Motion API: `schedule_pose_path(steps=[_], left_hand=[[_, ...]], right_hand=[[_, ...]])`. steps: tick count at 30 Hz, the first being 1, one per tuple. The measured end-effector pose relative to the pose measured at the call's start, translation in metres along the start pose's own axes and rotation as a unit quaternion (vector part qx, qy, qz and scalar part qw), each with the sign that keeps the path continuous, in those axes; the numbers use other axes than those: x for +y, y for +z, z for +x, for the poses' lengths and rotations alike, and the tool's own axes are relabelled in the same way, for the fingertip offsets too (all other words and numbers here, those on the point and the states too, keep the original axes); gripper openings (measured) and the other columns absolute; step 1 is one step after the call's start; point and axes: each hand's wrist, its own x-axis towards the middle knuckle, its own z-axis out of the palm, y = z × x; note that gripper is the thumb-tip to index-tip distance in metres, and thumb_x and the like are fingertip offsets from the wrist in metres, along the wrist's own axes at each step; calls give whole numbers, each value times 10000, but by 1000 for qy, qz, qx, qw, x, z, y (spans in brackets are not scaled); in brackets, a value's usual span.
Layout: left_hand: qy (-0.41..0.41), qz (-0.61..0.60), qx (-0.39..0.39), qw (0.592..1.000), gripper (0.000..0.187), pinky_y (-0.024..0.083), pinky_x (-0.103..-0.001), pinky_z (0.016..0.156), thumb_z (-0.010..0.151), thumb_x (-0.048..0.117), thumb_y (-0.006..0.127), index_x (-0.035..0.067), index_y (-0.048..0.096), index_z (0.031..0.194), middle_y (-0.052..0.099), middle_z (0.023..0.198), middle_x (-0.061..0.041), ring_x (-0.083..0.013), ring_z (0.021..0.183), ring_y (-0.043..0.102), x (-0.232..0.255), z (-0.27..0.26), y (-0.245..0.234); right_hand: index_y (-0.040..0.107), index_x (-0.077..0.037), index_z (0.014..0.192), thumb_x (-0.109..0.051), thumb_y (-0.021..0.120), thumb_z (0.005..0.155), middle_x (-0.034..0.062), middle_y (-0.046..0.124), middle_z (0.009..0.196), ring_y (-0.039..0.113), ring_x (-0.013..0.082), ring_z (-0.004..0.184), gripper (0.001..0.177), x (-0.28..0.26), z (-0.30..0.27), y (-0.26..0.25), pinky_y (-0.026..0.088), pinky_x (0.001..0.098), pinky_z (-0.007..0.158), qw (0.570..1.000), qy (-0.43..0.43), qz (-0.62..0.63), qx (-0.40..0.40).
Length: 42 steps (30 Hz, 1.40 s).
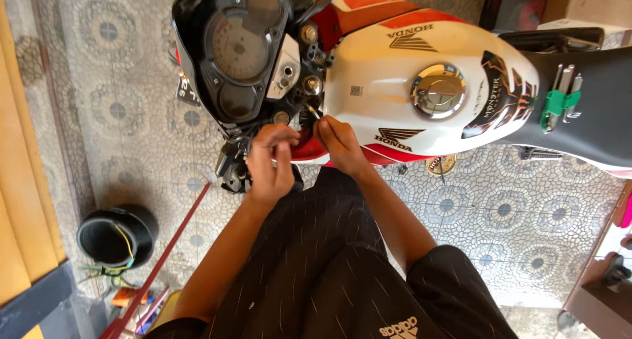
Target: The person assembles components of a motorcycle's front end, using an Allen key to tighten bolts near the ignition and handlebar area, and then cleans their hands with a cloth.
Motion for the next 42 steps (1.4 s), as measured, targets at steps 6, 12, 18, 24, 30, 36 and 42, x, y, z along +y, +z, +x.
schedule_pose_path(steps=[6, 12, 18, 24, 30, 36, 42], left_hand=[[-12, 3, 39, 999, 276, 573, -303, 896, 1145, 54, 441, -20, 410, 1410, 667, 1150, -169, -178, 949, 671, -14, 0, -14], [-15, -9, 54, 998, 281, 576, -274, 843, 1160, 84, 445, 3, 404, 1426, 655, 1152, -171, -168, 947, 661, -14, 7, -12], [-9, -6, 43, 999, 310, 578, -292, 873, 1166, 34, 449, 5, 391, 1469, 649, 1167, -179, -176, 953, 646, -14, 28, 1], [14, 31, 10, 999, 338, 619, -272, 864, 1151, -27, 455, 35, 365, 1471, 667, 1175, -141, -166, 1054, 694, -27, 61, 22], [29, 56, -15, 998, 453, 602, -326, 949, 1140, -52, 502, 32, 306, 1540, 623, 1227, -156, -206, 1123, 664, -32, 83, 39], [-2, 40, -55, 998, 483, 610, -340, 919, 1109, -71, 521, 5, 318, 1541, 623, 1204, -180, -261, 1108, 670, -47, 97, 55], [34, 103, -112, 988, 511, 611, -335, 902, 1078, -96, 480, 3, 319, 1552, 626, 1222, -175, -251, 1074, 667, -56, 111, 58]], right_hand=[[534, -34, 923, -320, 377, 1153, -41, 403, 649, 348, 54, 571, 399, 6, 11, 14, 293, 254, 518, 998, 18, 55, 11], [527, -32, 930, -311, 379, 1149, -52, 373, 632, 305, 41, 526, 384, 15, 10, 21, 252, 241, 484, 989, 53, 138, 16], [571, -25, 889, -256, 425, 1143, 3, 489, 670, 430, 94, 599, 373, -7, 17, 16, 390, 278, 554, 995, 13, -88, 33], [595, -2, 874, -222, 466, 1114, 118, 610, 705, 559, 228, 638, 350, -42, 28, 2, 489, 367, 641, 981, -11, -192, 19], [612, 25, 888, -191, 514, 1079, 209, 679, 775, 655, 376, 690, 304, -40, 28, 1, 515, 434, 678, 967, 13, -253, 29], [647, 30, 1015, -29, 527, 946, 245, 724, 892, 715, 416, 844, 150, -18, 21, 22, 565, 445, 755, 968, -4, -247, 44], [636, 46, 1016, -88, 529, 1019, 159, 710, 830, 654, 246, 739, 172, 6, 15, 44, 532, 379, 683, 991, -30, -89, 99]])
